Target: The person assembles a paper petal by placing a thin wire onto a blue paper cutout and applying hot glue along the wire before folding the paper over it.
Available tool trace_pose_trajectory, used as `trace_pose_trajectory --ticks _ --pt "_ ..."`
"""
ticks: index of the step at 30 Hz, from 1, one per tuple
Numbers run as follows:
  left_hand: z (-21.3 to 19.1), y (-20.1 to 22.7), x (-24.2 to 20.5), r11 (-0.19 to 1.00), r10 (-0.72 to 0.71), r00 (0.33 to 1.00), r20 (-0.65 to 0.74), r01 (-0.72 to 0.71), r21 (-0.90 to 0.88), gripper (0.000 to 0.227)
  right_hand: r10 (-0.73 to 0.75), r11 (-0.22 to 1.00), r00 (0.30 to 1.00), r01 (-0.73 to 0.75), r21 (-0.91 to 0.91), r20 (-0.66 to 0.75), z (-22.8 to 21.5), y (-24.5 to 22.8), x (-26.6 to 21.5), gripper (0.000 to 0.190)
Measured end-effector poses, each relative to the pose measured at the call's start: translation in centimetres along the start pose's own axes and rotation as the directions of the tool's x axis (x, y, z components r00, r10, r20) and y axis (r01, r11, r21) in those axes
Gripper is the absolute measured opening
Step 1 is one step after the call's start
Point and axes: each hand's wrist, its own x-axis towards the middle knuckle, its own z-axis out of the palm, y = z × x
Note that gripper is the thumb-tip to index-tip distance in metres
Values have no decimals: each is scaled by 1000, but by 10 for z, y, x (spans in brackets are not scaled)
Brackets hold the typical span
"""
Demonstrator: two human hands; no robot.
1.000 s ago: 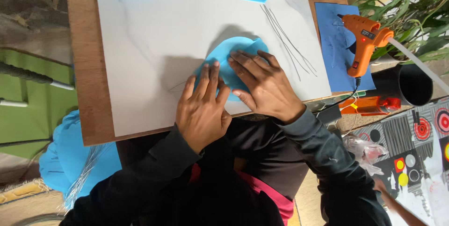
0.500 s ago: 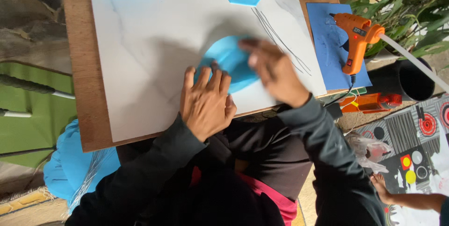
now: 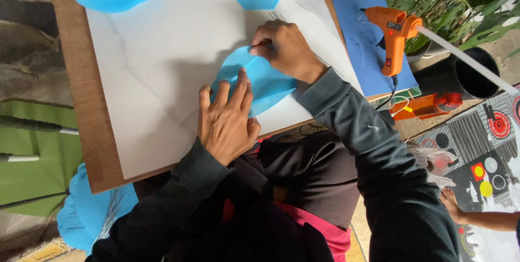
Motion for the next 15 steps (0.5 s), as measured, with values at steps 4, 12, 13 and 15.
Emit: trace_pose_trajectory --ticks 4,12,13,15 --pt "4 -2 2 998 -12 1000 -24 10 -55 56 18 999 1000 -18 -40 -7 2 0 1 12" --pt "7 -4 0 992 -28 999 -30 24 -123 57 -124 992 975 122 -20 -185 -19 -39 -9 2" --pt "10 -4 -1 992 -36 999 -30 32 -122 57 -128 992 975 127 -19 -180 -18 -43 -15 2" --pt "16 -6 -3 974 9 999 -46 -19 -225 56 -180 983 975 181 -7 -126 -15 -49 -27 10"
